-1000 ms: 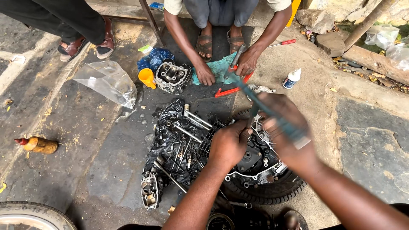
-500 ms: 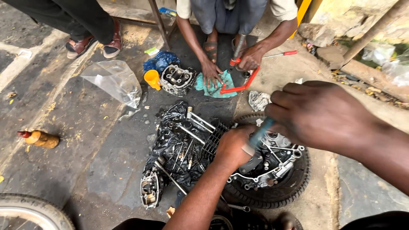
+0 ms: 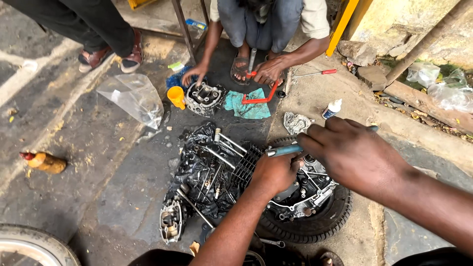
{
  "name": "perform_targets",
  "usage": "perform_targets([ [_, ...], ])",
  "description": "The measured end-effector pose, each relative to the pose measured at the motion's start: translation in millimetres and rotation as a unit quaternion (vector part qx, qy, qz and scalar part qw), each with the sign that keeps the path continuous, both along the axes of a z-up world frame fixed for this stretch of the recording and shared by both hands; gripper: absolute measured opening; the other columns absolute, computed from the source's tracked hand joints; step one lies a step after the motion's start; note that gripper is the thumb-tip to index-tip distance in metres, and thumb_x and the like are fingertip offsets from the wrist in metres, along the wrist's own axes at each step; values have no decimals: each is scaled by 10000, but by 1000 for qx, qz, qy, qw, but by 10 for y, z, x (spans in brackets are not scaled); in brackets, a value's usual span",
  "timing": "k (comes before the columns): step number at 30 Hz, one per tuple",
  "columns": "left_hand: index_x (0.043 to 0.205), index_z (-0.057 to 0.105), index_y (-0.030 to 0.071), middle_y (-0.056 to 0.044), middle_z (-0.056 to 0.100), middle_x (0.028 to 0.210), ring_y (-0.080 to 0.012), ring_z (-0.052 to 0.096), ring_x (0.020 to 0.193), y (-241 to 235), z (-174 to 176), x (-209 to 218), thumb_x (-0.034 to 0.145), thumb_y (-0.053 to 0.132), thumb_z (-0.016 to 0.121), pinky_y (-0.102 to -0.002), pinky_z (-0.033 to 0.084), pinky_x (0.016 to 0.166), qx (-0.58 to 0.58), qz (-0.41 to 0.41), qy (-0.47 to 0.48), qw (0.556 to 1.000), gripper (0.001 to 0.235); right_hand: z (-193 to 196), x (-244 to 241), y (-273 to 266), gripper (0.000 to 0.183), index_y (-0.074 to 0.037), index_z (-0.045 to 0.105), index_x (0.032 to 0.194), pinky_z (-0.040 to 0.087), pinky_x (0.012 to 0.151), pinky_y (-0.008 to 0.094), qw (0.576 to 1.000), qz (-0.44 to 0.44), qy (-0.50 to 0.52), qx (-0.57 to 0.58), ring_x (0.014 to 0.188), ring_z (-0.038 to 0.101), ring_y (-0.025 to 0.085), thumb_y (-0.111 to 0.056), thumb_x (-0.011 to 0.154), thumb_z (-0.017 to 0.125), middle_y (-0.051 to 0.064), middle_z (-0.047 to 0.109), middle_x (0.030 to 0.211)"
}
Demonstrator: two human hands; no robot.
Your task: The person sits on the ground working on a disassembled motorcycle engine laid on the floor. They handle the clutch basket and small internal parts, fit components into the engine crankcase, and use a T-handle wrench and a hammer to work on the engine assembly while another worker services a cylinder head nearby.
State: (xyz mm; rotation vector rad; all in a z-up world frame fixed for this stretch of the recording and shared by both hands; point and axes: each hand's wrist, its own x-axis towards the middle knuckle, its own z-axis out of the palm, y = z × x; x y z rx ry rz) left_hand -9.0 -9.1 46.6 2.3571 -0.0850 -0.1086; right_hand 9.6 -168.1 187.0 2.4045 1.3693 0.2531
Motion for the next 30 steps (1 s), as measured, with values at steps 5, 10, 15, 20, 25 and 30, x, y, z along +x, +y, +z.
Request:
perform_targets([
  [5, 1144, 675, 143, -116, 730, 1047, -315, 719, 957, 3, -52, 9, 1021, 230, 559, -472, 571, 823, -8, -8, -55, 998, 189, -447, 276, -293, 417, -176, 646, 1151, 531, 1031, 432, 986, 114, -64, 101, 1117, 635, 261, -84, 749, 710, 49, 674, 1245],
  [10, 1110, 672, 132, -121, 742, 1012, -310, 726, 952, -11, -132, 20, 1032, 258, 574, -487, 564, 847, 13, 29, 3, 999, 177, -954, 156, -117, 400, -163, 598, 1267, 519, 1121, 443, 906, 78, 75, 408, 1314, 610, 267, -169, 879, 694, 104, 598, 1448],
  [15, 1102, 710, 145, -120, 748, 984, -309, 749, 855, 23, -246, 18, 984, 296, 647, -479, 592, 806, -19, 46, -62, 997, 201, -1504, 256, 108, 481, -48, 695, 1206, 537, 943, 406, 478, -98, 507, 711, 1024, 688, 256, -442, 1081, 449, 151, 721, 1071],
  [20, 1160, 678, 100, -154, 751, 948, -307, 743, 811, -29, -510, -44, 975, 195, 623, -462, 597, 733, -23, 29, -75, 997, 214, -1459, 285, 294, 481, -8, 712, 1116, 515, 759, 370, 414, -170, 493, 746, 807, 648, 233, -427, 1132, 478, 134, 679, 858],
  [25, 1020, 729, 94, -138, 780, 874, -285, 754, 740, 129, -485, -66, 893, 186, 729, -420, 610, 690, -17, 42, -94, 995, 158, -1315, -165, 341, 246, -39, 667, 1120, 545, 793, 344, 620, -125, 312, 709, 876, 680, 180, -259, 1046, 583, 75, 708, 936],
  [30, 1048, 741, 132, -100, 766, 954, -218, 764, 724, 133, -719, 24, 995, 212, 695, -369, 640, 607, -38, 78, -147, 985, 107, -1477, -213, 375, 264, -30, 666, 1042, 580, 802, 348, 749, -73, 179, 634, 917, 694, 188, -200, 886, 795, 84, 717, 967],
])
